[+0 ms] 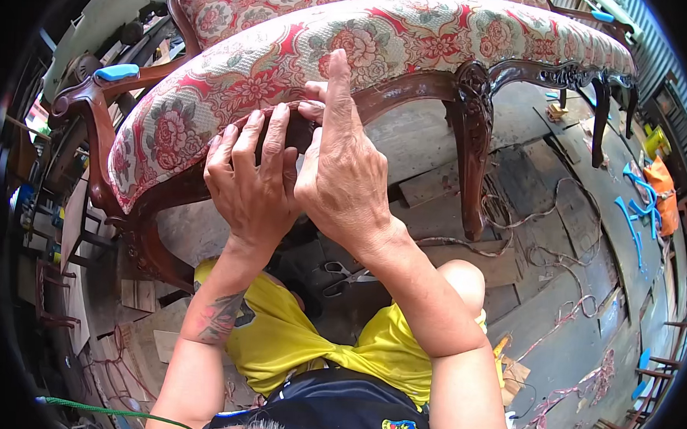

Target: Using a hot glue gun to attach trim to the underside of an ornate sofa frame.

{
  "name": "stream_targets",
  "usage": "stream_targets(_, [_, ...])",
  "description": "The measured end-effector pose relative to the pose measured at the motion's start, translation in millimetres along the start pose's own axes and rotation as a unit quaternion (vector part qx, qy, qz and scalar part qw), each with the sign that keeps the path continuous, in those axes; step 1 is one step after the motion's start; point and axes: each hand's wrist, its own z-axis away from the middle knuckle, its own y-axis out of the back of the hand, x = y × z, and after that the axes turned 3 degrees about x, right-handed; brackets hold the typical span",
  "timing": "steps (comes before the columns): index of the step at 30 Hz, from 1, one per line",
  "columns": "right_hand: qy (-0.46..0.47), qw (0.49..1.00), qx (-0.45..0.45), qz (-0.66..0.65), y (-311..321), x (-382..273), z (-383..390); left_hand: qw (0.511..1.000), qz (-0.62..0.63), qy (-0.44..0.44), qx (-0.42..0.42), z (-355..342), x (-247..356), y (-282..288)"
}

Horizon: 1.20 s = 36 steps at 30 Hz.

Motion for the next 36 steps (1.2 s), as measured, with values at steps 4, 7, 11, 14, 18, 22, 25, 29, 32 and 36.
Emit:
stream_targets(4, [-0.013, 1.000, 0.006, -0.022, 5, 3, -4, 1.000, 0.006, 0.013, 0.014, -4, 7, -2])
stream_targets(7, [-0.017, 0.999, 0.012, -0.035, 4, 3, -3, 1.000, 0.011, 0.015, 0.021, -4, 6, -3])
stream_targets(11, [-0.012, 0.999, 0.013, -0.035, 5, 5, -3, 0.999, 0.023, 0.012, 0.044, -4, 3, -5])
stream_targets(14, [-0.007, 0.999, 0.016, -0.038, 5, 7, -4, 1.000, -0.002, 0.013, 0.028, -3, 6, -3])
stream_targets(18, [0.008, 0.999, 0.031, -0.043, 2, 12, -4, 0.999, 0.018, 0.023, 0.023, -4, 4, -4])
stream_targets(22, [0.034, 0.998, 0.055, -0.005, 0, 17, -8, 0.999, 0.011, 0.007, 0.029, -5, 4, -3])
stream_targets(25, [0.100, 0.989, 0.085, 0.067, -2, 18, -13, 0.999, 0.016, 0.005, 0.030, -5, 4, -3])
stream_targets(29, [0.130, 0.979, 0.100, 0.117, -6, 13, -18, 0.999, 0.024, 0.000, 0.030, -5, 3, -2])
stream_targets(32, [0.115, 0.980, 0.082, 0.138, -8, 8, -18, 0.998, 0.045, 0.000, 0.033, -5, 3, -3])
stream_targets(36, [0.163, 0.966, 0.080, 0.182, -9, 12, -21, 0.999, 0.034, -0.001, 0.040, -5, 2, -5])
